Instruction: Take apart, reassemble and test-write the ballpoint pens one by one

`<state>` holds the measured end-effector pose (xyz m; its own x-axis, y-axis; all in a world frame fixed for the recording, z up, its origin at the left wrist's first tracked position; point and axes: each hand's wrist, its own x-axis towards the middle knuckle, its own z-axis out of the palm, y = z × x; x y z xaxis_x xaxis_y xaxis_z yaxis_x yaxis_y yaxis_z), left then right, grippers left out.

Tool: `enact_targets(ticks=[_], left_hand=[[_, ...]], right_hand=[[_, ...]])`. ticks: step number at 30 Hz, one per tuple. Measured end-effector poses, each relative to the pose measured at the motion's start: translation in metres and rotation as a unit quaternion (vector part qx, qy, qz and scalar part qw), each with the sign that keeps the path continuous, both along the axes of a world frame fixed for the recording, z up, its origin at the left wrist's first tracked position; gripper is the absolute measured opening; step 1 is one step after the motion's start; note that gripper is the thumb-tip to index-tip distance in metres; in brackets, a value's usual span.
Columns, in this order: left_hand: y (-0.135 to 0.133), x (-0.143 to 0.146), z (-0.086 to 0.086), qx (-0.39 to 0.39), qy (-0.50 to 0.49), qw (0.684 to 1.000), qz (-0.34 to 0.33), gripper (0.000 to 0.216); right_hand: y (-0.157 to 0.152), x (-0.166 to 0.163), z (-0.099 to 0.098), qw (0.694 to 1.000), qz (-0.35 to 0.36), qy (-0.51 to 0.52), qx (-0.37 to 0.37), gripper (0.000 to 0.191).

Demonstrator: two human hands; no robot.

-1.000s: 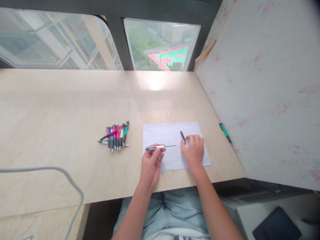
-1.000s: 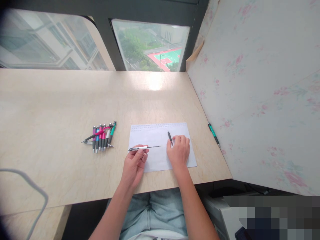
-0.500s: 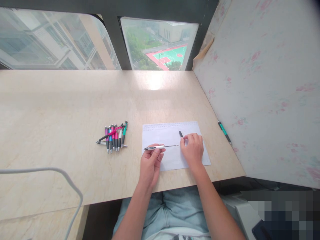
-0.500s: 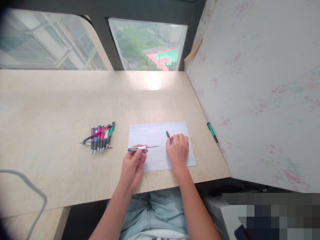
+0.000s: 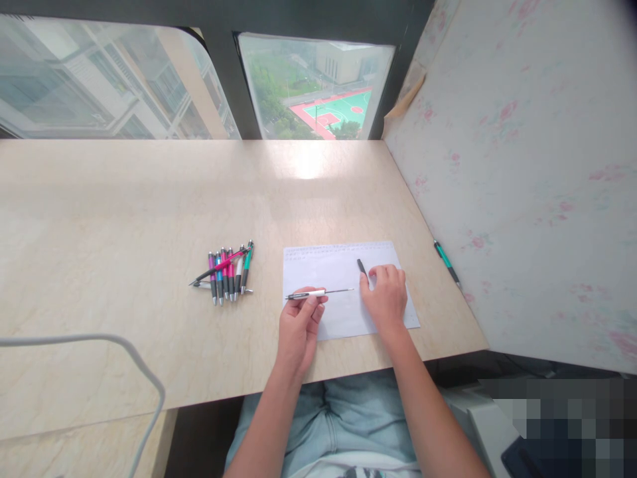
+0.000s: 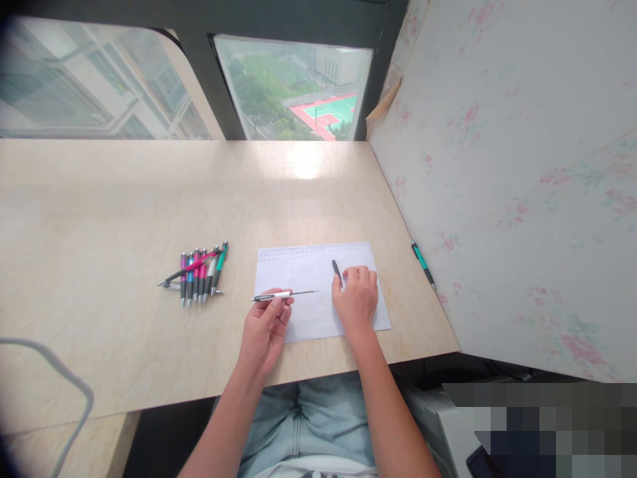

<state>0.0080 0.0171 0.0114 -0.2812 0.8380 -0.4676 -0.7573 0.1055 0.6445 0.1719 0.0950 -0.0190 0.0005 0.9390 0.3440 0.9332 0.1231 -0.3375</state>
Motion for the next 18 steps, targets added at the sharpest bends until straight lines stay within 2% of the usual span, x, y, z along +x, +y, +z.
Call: enact_targets(ticks=[13,18], left_hand=[[0.0,0.0,0.0,0.0,0.004,1.0,-0.003,0.023],[0.0,0.0,0.003,-0.006,0.011,1.0,0.0,0.025]], right_hand=[[0.0,-0.001,0.0,1.0,0.01,0.015,-0.002,0.011],[-0.004,-0.001,0.014,0.996,0.026,0.083,0.015,0.015]])
